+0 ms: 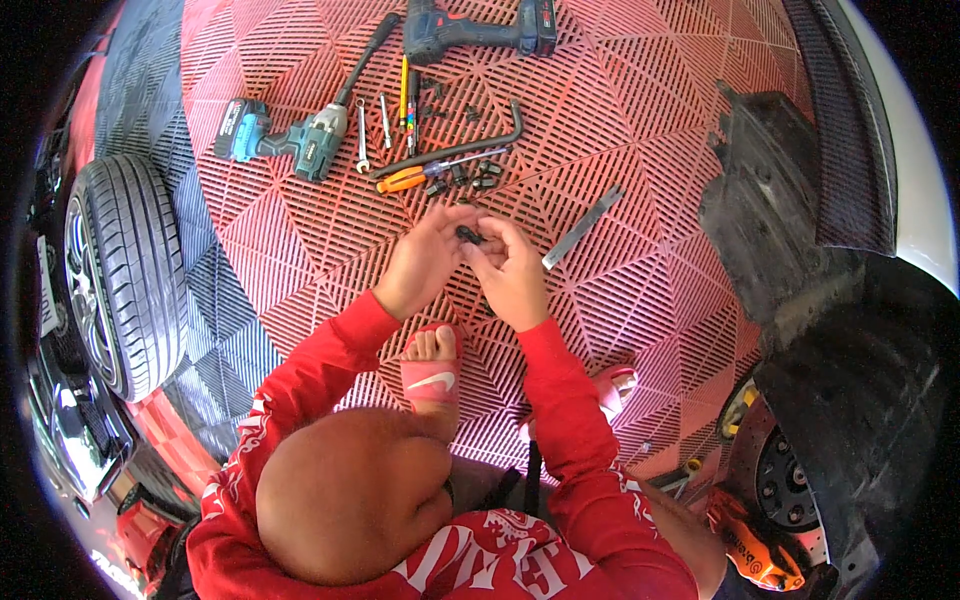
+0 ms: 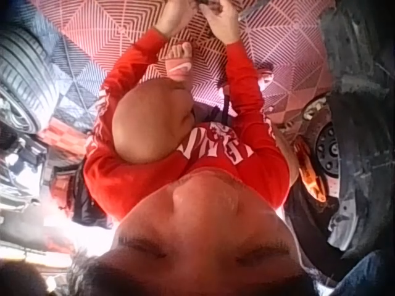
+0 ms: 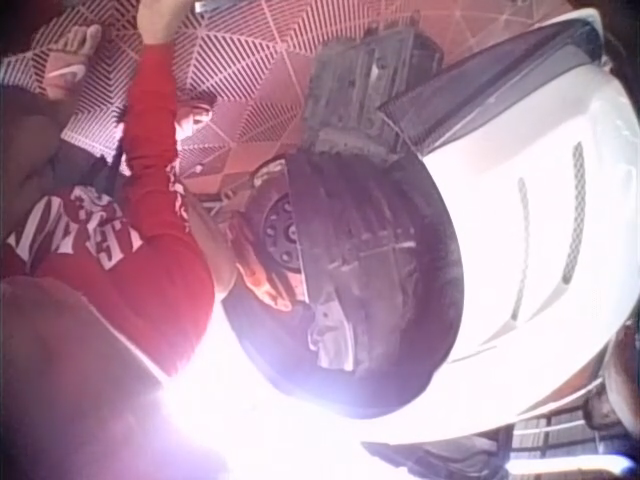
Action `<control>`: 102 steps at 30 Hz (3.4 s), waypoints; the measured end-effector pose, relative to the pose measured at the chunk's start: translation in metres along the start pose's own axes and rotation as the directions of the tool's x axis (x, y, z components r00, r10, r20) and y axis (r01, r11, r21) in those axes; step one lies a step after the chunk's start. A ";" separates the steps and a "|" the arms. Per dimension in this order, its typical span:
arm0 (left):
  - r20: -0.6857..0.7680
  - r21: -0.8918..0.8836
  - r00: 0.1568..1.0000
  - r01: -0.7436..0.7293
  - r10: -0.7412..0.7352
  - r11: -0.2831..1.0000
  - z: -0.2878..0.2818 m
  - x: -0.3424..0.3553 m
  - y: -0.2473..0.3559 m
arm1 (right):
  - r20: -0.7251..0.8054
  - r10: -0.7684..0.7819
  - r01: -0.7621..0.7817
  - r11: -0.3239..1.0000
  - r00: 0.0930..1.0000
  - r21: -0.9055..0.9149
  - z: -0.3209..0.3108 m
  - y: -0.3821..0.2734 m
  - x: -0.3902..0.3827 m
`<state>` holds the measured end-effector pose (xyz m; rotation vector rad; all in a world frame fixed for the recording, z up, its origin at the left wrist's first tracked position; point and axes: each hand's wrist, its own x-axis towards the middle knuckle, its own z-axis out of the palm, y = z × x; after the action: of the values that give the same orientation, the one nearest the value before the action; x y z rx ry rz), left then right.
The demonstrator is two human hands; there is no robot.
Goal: The recorder is re-attaching or securing a plastic wheel well liner inside a car's fender using clips.
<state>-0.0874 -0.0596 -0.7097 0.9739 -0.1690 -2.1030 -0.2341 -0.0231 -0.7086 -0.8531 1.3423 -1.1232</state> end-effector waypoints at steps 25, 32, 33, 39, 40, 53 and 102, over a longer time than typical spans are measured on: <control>0.766 0.625 0.587 -0.586 0.262 -0.516 0.018 0.105 -0.007 | -0.050 -0.310 0.181 0.672 0.949 -0.718 -0.051 0.027 0.078; 0.807 0.562 0.536 -0.566 0.249 -0.603 0.007 0.109 -0.010 | -0.675 -0.386 0.137 0.910 0.629 -0.392 -0.118 -0.009 -0.032; 0.799 0.580 0.547 -0.596 0.248 -0.554 0.012 0.106 -0.005 | -0.767 -0.491 0.072 0.857 0.414 -0.510 -0.136 -0.017 -0.055; 0.842 0.539 0.431 -0.681 0.324 -0.495 0.082 0.083 0.007 | -0.819 -0.565 0.468 0.699 -0.103 -0.541 -0.181 -0.160 -0.100; 0.871 0.491 0.394 -0.723 0.294 -0.485 0.103 0.080 0.013 | -0.830 -0.549 0.478 0.705 -0.098 -0.523 -0.176 -0.176 -0.096; 0.943 0.061 -0.134 -0.830 0.305 -0.554 0.348 -0.062 0.063 | -0.904 -0.328 0.428 0.801 -0.273 -0.419 -0.195 -0.192 -0.106; 0.686 -0.505 -0.727 -0.458 -0.018 -0.732 0.472 -0.100 -0.131 | -0.790 -0.609 0.746 0.558 0.070 -0.364 -0.160 -0.284 -0.073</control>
<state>-0.4541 0.0081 -0.3774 -0.3601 -1.7651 0.2972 -0.4196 -0.0124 -0.4313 -0.8309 1.6277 -2.7300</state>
